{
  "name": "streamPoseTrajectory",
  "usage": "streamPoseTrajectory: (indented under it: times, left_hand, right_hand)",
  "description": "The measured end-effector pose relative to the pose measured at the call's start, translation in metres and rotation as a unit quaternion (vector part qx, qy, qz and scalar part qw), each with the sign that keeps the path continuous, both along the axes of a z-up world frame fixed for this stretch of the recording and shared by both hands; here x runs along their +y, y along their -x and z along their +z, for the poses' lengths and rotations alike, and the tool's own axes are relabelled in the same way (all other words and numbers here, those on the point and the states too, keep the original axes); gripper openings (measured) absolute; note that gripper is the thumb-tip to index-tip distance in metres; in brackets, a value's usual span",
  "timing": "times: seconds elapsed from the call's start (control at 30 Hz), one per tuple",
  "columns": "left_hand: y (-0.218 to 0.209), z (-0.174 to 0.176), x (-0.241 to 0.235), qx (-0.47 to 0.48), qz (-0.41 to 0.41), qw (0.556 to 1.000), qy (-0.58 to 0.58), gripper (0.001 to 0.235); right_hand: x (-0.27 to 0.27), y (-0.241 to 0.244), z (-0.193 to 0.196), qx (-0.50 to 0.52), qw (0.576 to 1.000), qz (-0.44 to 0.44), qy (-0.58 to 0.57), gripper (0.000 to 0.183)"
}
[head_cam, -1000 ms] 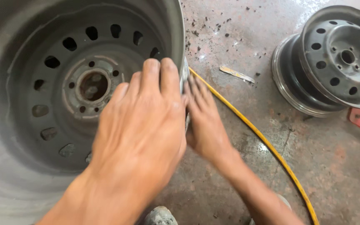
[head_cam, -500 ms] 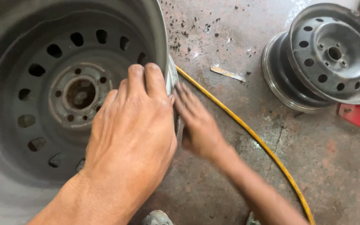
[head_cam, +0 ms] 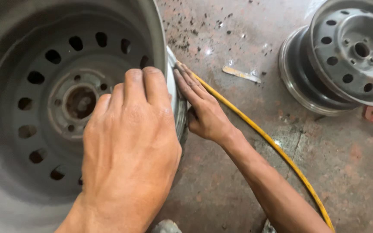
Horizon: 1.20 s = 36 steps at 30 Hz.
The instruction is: The person scrubs the inner rim of a car wheel with a dark abrasive pad, moving around the circumference. They hold the wheel steady with one hand while scrubbing with the other. The wheel is positioned upright on a concrete floor next to a stack of similar wheels.
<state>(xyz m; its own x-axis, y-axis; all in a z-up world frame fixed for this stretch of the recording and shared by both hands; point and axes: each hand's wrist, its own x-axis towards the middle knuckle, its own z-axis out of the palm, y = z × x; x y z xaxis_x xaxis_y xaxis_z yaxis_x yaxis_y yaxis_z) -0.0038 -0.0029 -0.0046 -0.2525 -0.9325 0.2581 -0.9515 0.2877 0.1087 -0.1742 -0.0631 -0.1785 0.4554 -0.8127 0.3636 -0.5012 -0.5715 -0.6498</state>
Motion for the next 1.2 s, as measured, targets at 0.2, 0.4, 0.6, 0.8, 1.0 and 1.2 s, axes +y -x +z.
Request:
streamPoseTrajectory:
  times: [0.2,0.4,0.6,0.8,1.0,1.2]
  left_hand:
    - [0.008,-0.003,-0.003,-0.028,0.007,1.0,0.009,0.044]
    - [0.006,0.006,-0.005,-0.002,0.011,1.0,-0.028,0.038]
    - [0.009,0.003,-0.009,-0.005,0.009,1.0,-0.01,0.037]
    - [0.007,0.004,-0.008,0.011,0.012,1.0,-0.017,0.036]
    - [0.006,0.001,-0.006,0.011,0.011,1.0,-0.007,0.036]
    - [0.009,0.001,-0.008,0.044,0.01,0.999,0.004,0.043]
  right_hand:
    - [0.02,0.004,0.006,0.017,0.999,0.008,0.026,0.092]
    - [-0.016,0.006,0.003,-0.012,0.999,0.041,0.014,0.094]
    - [-0.03,0.01,-0.003,0.006,0.999,0.036,-0.01,0.098]
    - [-0.012,0.008,0.002,0.004,1.0,0.028,0.005,0.1]
    - [-0.09,0.003,0.003,0.015,0.991,0.125,0.041,0.086]
    - [-0.01,0.022,-0.005,0.066,0.995,0.045,0.052,0.09]
